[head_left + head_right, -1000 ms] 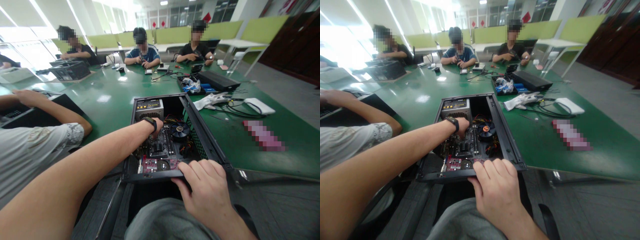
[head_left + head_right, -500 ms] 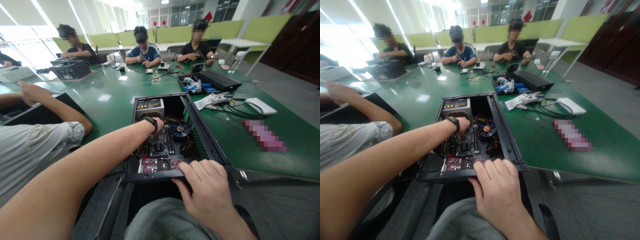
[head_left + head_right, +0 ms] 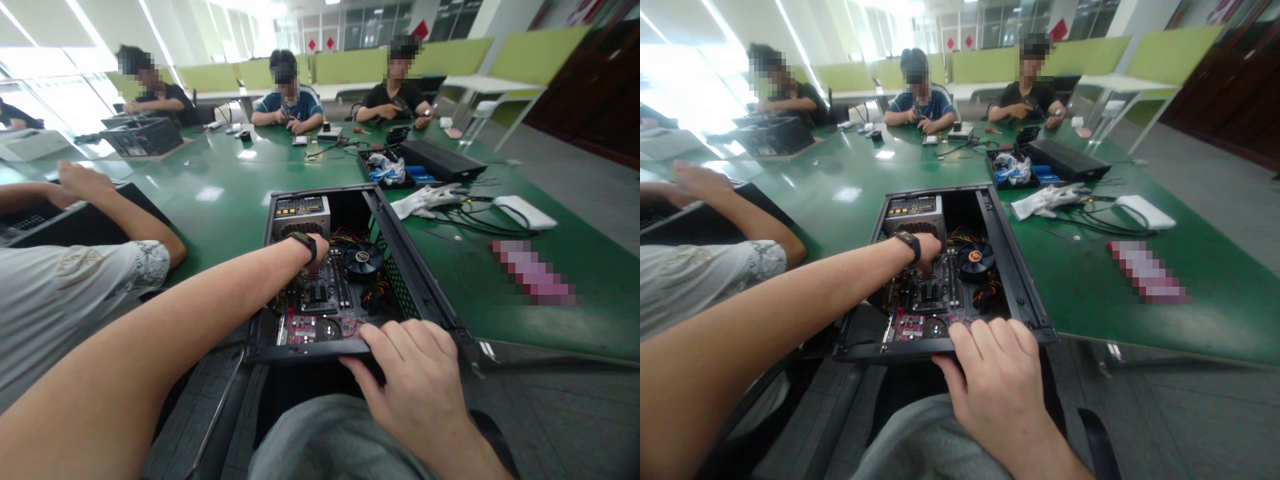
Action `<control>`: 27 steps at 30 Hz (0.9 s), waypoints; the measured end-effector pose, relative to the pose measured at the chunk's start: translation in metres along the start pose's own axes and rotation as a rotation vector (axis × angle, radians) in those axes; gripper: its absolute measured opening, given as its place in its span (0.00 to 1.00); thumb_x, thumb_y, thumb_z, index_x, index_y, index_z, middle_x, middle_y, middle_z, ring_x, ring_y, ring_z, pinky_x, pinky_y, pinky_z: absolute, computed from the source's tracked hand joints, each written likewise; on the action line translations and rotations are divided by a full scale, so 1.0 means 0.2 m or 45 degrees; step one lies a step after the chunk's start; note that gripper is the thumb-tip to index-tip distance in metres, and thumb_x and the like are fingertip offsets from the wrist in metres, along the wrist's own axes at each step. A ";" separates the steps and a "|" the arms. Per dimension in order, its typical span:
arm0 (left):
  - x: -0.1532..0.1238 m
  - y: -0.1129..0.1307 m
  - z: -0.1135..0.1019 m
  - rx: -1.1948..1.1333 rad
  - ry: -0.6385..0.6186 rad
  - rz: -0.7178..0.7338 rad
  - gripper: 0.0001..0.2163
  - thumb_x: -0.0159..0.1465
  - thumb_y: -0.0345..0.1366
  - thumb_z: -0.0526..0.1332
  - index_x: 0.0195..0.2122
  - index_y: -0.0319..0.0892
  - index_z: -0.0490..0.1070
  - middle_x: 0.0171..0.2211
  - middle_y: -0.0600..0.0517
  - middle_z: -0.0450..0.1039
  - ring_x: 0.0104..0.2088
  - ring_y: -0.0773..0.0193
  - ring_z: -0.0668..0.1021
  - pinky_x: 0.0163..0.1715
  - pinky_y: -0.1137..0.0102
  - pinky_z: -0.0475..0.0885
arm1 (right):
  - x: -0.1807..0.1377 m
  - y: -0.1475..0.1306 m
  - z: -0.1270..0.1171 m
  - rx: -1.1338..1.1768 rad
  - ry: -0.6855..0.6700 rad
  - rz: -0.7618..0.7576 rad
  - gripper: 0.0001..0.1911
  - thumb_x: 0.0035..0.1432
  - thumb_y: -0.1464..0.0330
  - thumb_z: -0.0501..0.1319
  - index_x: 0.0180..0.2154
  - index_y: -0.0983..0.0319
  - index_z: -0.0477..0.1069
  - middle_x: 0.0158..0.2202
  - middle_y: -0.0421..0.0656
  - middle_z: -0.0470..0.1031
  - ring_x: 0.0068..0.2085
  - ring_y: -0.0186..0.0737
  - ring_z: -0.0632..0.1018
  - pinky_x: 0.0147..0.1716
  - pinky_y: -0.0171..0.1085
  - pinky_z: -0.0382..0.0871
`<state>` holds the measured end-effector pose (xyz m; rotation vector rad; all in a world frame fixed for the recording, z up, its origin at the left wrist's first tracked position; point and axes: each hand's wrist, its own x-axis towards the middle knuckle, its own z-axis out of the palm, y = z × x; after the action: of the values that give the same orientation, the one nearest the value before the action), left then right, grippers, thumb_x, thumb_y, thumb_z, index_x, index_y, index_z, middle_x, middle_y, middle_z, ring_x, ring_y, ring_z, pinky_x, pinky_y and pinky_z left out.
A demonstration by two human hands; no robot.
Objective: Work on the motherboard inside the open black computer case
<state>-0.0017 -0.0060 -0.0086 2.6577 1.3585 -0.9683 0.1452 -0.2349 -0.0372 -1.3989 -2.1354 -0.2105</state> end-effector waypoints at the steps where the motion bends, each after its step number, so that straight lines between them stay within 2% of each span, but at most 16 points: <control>1: 0.00 0.00 0.00 0.001 0.000 0.002 0.28 0.42 0.39 0.77 0.46 0.37 0.81 0.46 0.40 0.80 0.47 0.49 0.80 0.46 0.68 0.74 | 0.00 0.00 0.00 0.001 0.005 0.000 0.12 0.61 0.60 0.62 0.43 0.58 0.71 0.32 0.42 0.71 0.37 0.43 0.65 0.42 0.46 0.55; 10: 0.01 -0.01 0.00 0.011 -0.016 0.018 0.27 0.42 0.39 0.77 0.45 0.38 0.81 0.47 0.39 0.80 0.48 0.48 0.80 0.47 0.67 0.74 | 0.00 0.00 0.01 0.031 0.044 0.020 0.10 0.60 0.61 0.63 0.42 0.58 0.71 0.30 0.41 0.69 0.36 0.43 0.65 0.42 0.46 0.54; 14: 0.02 -0.01 0.01 -0.084 0.029 0.005 0.26 0.38 0.37 0.78 0.41 0.37 0.82 0.44 0.39 0.81 0.46 0.47 0.81 0.46 0.67 0.74 | 0.00 -0.01 0.01 0.037 0.050 0.034 0.09 0.61 0.61 0.62 0.41 0.58 0.72 0.30 0.41 0.69 0.35 0.42 0.65 0.42 0.46 0.54; 17: 0.03 -0.03 0.02 -0.075 0.044 0.017 0.25 0.37 0.40 0.78 0.39 0.39 0.82 0.42 0.42 0.82 0.45 0.49 0.81 0.45 0.68 0.74 | 0.01 -0.01 0.00 0.043 0.045 0.048 0.09 0.61 0.61 0.62 0.40 0.58 0.72 0.30 0.41 0.69 0.36 0.42 0.66 0.42 0.45 0.54; 20: 0.05 -0.06 0.02 -0.040 0.062 0.030 0.22 0.41 0.43 0.76 0.38 0.42 0.82 0.40 0.45 0.82 0.44 0.52 0.81 0.44 0.69 0.73 | 0.04 0.01 0.01 0.042 0.030 0.044 0.09 0.61 0.60 0.62 0.39 0.58 0.72 0.30 0.41 0.69 0.36 0.42 0.66 0.42 0.45 0.54; 22: 0.07 -0.11 0.01 -0.069 0.150 0.023 0.21 0.45 0.46 0.73 0.38 0.42 0.82 0.40 0.44 0.82 0.43 0.53 0.81 0.42 0.70 0.73 | 0.10 0.05 0.02 0.026 0.001 0.037 0.10 0.61 0.59 0.62 0.38 0.59 0.72 0.31 0.41 0.70 0.37 0.43 0.66 0.42 0.45 0.53; 27: 0.06 -0.28 -0.11 -0.190 0.545 -0.099 0.19 0.55 0.50 0.65 0.40 0.42 0.81 0.39 0.47 0.81 0.40 0.58 0.80 0.40 0.71 0.71 | 0.31 0.19 0.10 -0.081 -0.077 -0.004 0.13 0.60 0.57 0.63 0.37 0.60 0.72 0.33 0.43 0.71 0.40 0.44 0.66 0.44 0.44 0.53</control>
<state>-0.0265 0.0440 0.0170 2.8143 1.5388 -0.2868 0.1534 -0.1596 -0.0269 -1.4552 -2.1976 -0.2425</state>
